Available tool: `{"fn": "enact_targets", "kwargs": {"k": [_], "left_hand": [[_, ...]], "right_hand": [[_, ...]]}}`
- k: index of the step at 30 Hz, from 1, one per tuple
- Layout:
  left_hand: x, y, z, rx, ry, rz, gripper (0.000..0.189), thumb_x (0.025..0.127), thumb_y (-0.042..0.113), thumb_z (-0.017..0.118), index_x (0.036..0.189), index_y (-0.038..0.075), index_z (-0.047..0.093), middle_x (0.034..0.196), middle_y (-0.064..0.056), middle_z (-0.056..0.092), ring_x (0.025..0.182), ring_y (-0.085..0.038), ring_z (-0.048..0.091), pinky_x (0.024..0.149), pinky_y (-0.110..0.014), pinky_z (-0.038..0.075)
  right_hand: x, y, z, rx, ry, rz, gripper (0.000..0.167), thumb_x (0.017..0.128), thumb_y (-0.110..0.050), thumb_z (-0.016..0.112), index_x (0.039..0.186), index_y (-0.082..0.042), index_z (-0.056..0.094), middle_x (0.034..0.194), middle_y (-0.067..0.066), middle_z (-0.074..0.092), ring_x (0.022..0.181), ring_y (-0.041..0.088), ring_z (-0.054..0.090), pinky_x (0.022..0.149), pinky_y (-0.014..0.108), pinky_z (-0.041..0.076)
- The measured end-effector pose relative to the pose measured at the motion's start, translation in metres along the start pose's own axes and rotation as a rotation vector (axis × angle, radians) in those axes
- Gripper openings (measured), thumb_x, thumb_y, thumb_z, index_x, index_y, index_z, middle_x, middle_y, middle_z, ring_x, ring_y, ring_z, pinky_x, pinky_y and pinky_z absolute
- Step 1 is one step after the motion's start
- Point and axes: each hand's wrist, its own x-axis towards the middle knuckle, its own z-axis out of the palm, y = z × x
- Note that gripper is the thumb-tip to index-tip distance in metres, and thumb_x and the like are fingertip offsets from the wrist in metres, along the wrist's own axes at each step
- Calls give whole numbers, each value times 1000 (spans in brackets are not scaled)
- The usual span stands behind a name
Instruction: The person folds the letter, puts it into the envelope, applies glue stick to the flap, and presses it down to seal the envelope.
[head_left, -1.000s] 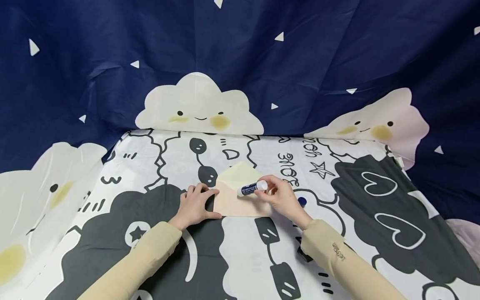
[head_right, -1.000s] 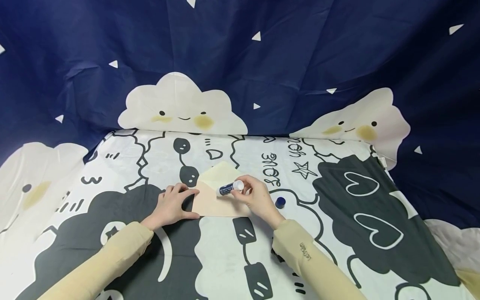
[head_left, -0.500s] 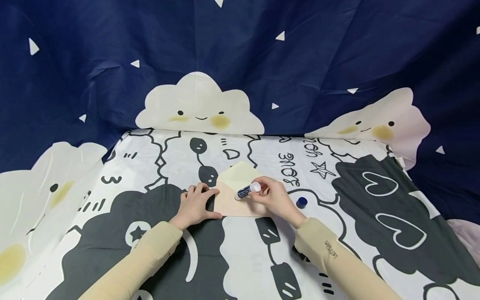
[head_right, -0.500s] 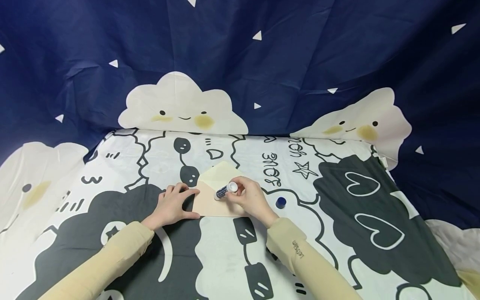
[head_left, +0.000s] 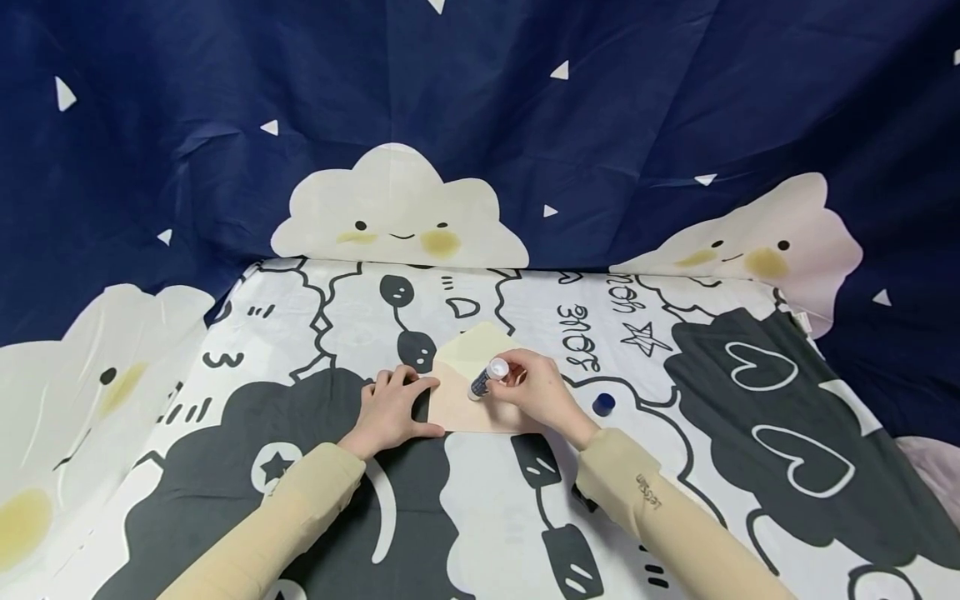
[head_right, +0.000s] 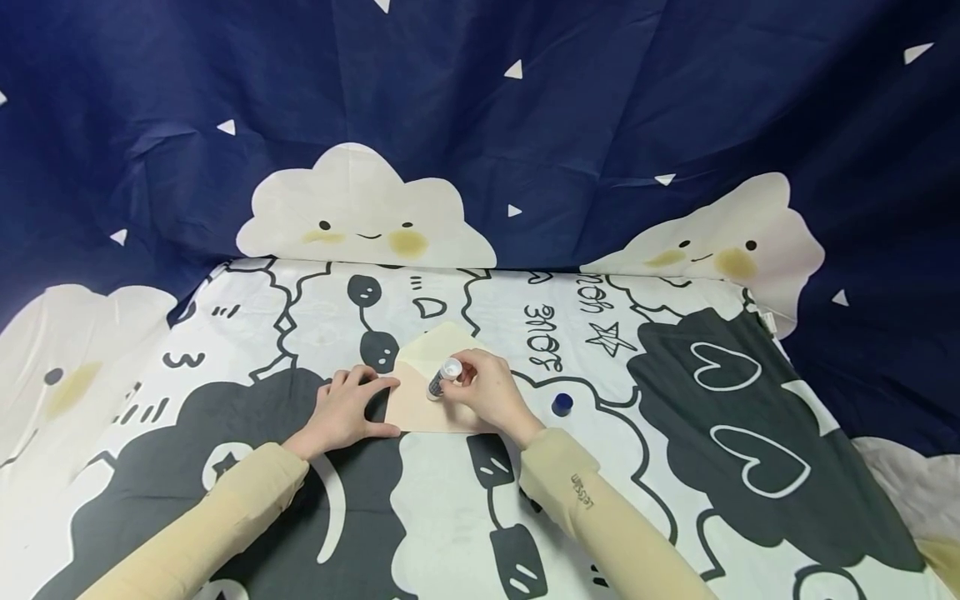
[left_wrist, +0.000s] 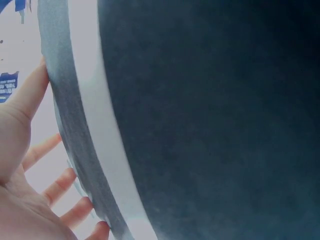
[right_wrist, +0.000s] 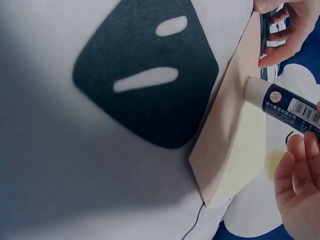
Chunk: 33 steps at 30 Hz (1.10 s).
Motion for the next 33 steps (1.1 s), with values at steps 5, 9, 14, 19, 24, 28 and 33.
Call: {"fn": "enact_targets", "kwargs": {"k": [5,9,14,19,24,28,33], "left_hand": [[1,1,0,3,-8,-3,68,71,46,81,130,21,59,127,-13,47,111,-35,42,89,-58,36],[3,2,0,3,-11,-4,68,71,46,81,131,22,59,128,-13,47,111,-35,41,90,-58,35],[3,2,-1,-1,-14,-6,68,71,46,81,131,21,58,128,-13,47,112,-35,41,90,-59,35],[3,2,0,3,-13,-4,68,71,46,81,131,22,59,128,-13,47,111,-35,41,90,-58,35],[3,0,1,10,-14,-6,68,71,47,81,131,22,58,128,-12,47,111,-35,41,90,-58,36],[3,-1,1,19,-13,-14,68,71,47,81,130,23,59,128,-12,47,112,-35,42,89,-58,36],[2,-1,1,15,-14,-14,67,71,47,81,130,23,59,128,-12,47,112,-35,42,89,-58,36]], "right_hand": [[0,1,2,58,-13,32,27,82,-15,75,106,-6,69,95,8,69,82,19,64,72,26,53],[1,4,4,130,-29,70,27,84,-18,74,109,-10,68,102,6,72,94,21,69,79,33,56],[1,8,7,197,-29,73,28,85,-16,74,110,-8,67,104,9,73,96,23,71,83,30,56],[3,9,10,218,-31,57,28,85,-14,73,111,-5,67,100,11,73,90,22,72,80,26,56],[4,8,12,218,-35,29,30,85,-12,73,112,-1,67,98,11,73,89,22,71,78,25,56],[5,5,14,218,-37,13,32,84,-10,73,113,-1,67,100,12,73,91,25,71,81,32,57],[6,2,16,221,-27,3,30,83,-6,72,111,1,68,97,12,73,90,25,71,82,40,56]]}}
